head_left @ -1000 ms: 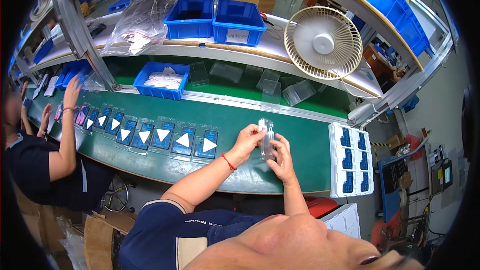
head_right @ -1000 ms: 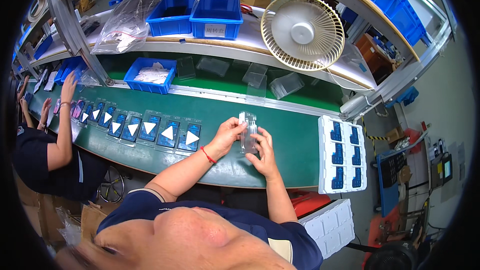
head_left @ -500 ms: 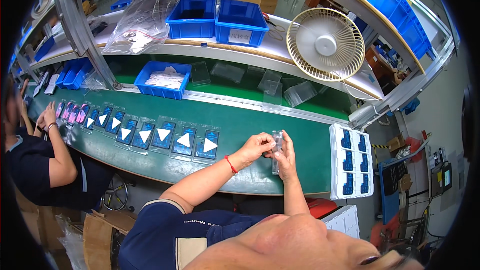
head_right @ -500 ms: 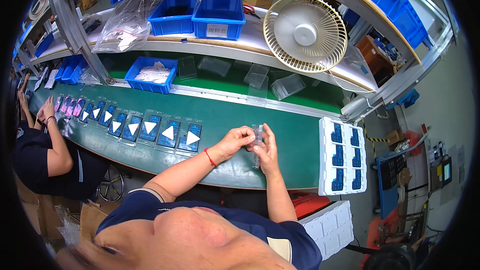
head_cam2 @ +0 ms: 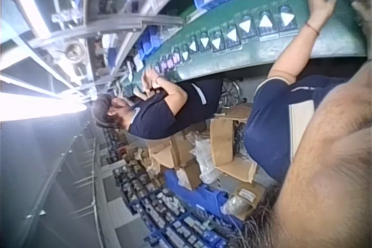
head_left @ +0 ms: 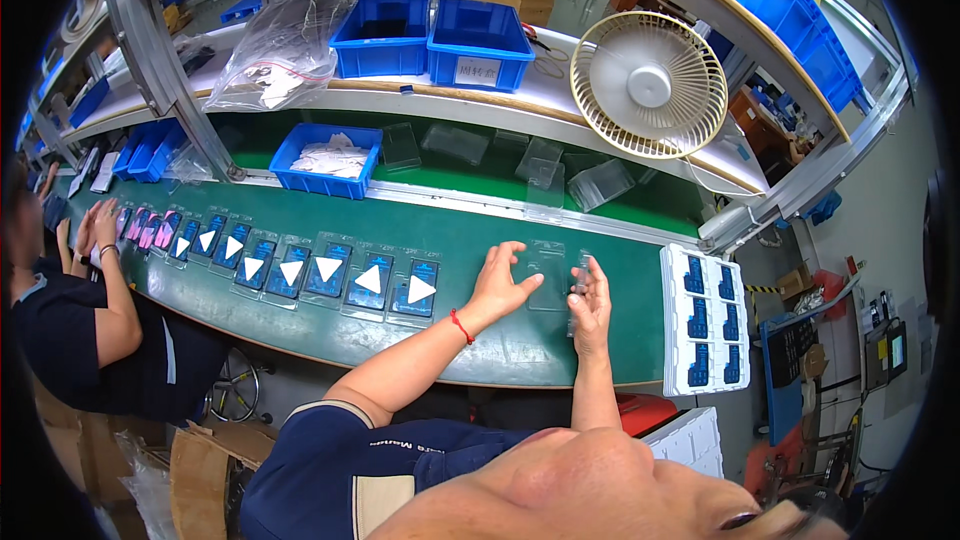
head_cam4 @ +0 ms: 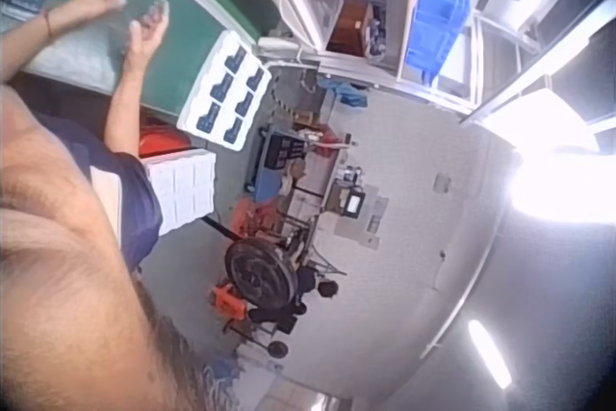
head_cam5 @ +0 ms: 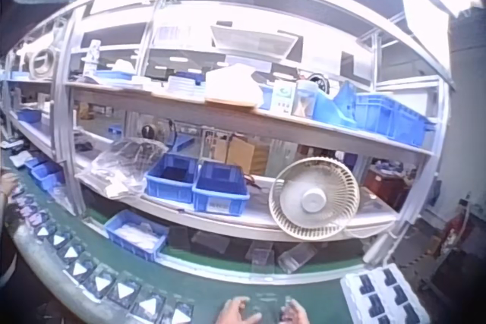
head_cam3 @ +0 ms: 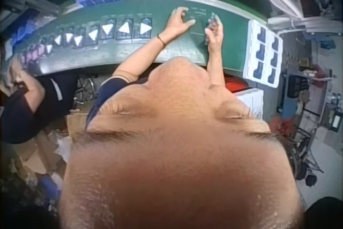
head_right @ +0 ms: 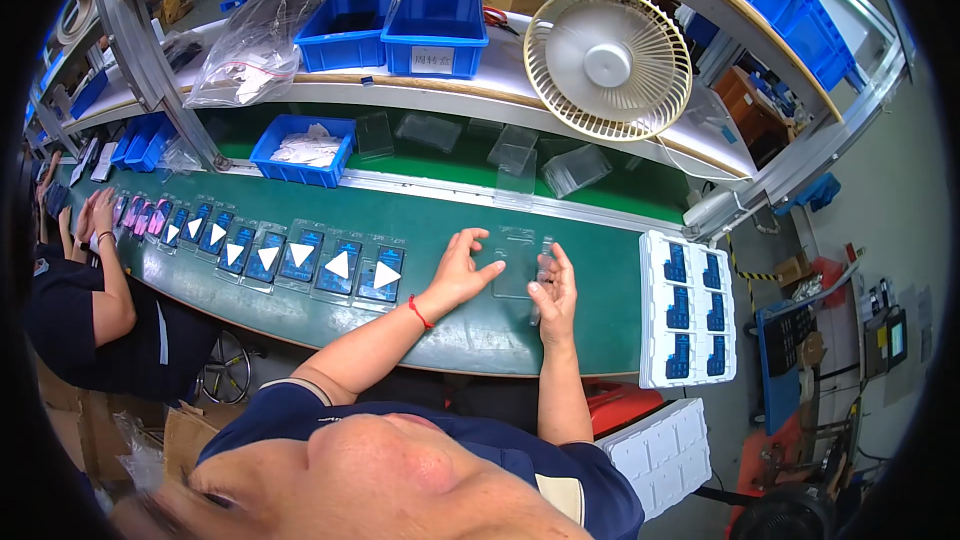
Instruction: The person assembles small blue electronic components into clear plastic packaging. They pick up the blue components from a white tray, place them into the plastic cases, and then insert white triangular paper inserts into the packaging. The person repeats this process for multiple units on a green assembly table.
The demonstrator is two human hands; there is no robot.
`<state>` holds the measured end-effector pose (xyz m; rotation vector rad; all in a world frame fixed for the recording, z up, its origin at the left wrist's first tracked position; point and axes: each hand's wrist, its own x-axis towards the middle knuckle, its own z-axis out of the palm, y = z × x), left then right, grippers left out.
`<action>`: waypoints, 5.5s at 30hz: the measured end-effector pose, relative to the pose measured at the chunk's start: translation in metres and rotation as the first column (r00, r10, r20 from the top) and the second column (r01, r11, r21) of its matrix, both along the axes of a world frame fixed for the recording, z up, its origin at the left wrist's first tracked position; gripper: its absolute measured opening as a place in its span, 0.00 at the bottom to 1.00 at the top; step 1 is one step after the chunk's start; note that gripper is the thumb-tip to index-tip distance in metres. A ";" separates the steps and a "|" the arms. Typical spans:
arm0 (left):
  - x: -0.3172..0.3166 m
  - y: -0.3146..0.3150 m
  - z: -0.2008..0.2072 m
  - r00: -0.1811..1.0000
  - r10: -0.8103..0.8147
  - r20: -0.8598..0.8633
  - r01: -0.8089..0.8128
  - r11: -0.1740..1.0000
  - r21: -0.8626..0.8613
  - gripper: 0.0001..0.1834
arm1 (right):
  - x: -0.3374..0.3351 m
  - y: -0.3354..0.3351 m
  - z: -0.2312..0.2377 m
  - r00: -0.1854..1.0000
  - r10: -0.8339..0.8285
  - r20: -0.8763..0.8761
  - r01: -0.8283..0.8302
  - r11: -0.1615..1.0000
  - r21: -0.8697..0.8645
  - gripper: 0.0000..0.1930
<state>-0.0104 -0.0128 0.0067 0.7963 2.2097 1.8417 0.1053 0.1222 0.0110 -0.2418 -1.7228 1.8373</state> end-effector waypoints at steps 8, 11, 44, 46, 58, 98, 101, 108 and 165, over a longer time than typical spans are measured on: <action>0.006 0.005 -0.007 0.750 -0.582 0.315 0.426 0.788 0.444 0.07 | -0.002 0.004 -0.014 0.995 -0.031 0.096 -0.009 0.921 0.390 0.43; 0.006 0.002 -0.005 0.728 -0.585 0.357 0.414 0.791 0.451 0.07 | -0.002 0.003 -0.015 0.996 -0.026 0.084 -0.005 0.936 0.352 0.44; -0.009 0.003 -0.013 0.691 -0.584 0.427 0.291 0.765 0.574 0.08 | 0.026 0.063 -0.030 0.642 -0.753 0.145 0.506 0.558 0.657 0.28; -0.007 0.003 -0.011 0.671 -0.578 0.464 0.289 0.780 0.554 0.08 | 0.037 0.064 -0.025 0.392 -0.900 0.191 0.332 0.332 0.883 0.33; 0.001 0.004 -0.011 0.873 -0.418 0.249 0.367 0.902 0.227 0.05 | 0.011 -0.018 0.003 0.917 -0.375 0.140 0.199 0.730 0.654 0.36; -0.054 -0.026 0.009 0.764 -0.343 0.546 0.082 0.892 0.445 0.06 | -0.086 -0.030 0.001 0.967 0.074 0.245 -0.127 0.970 0.208 0.45; -0.054 -0.028 0.013 0.719 -0.397 0.570 0.130 0.883 0.452 0.06 | -0.081 -0.034 0.010 0.962 0.170 0.213 -0.183 0.982 0.041 0.43; -0.053 -0.026 0.001 0.610 -0.501 0.613 0.108 0.820 0.563 0.06 | -0.072 -0.038 0.027 0.909 0.294 0.297 -0.239 0.949 -0.208 0.38; -0.024 -0.027 0.006 0.788 -0.467 -0.401 0.017 0.668 -0.744 0.33 | -0.284 -0.092 0.058 0.903 0.324 0.283 -0.317 0.059 0.946 0.12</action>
